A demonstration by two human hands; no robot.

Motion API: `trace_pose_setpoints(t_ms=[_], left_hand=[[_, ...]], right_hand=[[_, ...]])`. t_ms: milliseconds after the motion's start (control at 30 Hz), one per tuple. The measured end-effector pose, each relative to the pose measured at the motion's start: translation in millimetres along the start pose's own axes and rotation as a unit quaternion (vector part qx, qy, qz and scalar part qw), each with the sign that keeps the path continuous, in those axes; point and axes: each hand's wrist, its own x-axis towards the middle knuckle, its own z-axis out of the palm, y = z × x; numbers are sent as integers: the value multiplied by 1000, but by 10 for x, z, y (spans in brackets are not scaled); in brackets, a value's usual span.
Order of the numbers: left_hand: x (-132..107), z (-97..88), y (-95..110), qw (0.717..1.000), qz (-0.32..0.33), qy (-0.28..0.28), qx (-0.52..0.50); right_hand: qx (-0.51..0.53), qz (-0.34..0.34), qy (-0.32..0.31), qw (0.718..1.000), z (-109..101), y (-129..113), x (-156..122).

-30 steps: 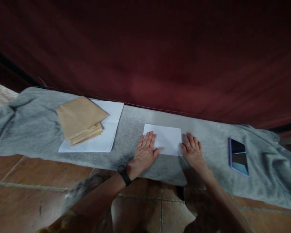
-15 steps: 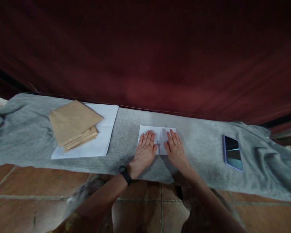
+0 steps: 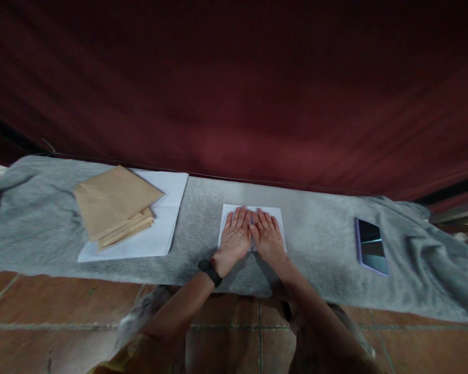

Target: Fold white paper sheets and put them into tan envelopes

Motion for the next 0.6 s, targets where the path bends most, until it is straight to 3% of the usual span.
trace_pose_setpoints(t_ms=[267, 600], left_hand=[[87, 10, -81, 1000, -26, -1, 14], [52, 38, -198, 998, -45, 26, 22]], right_hand=[[-18, 47, -8, 999, 23, -26, 112], [-21, 86, 30, 996, 100, 33, 102]])
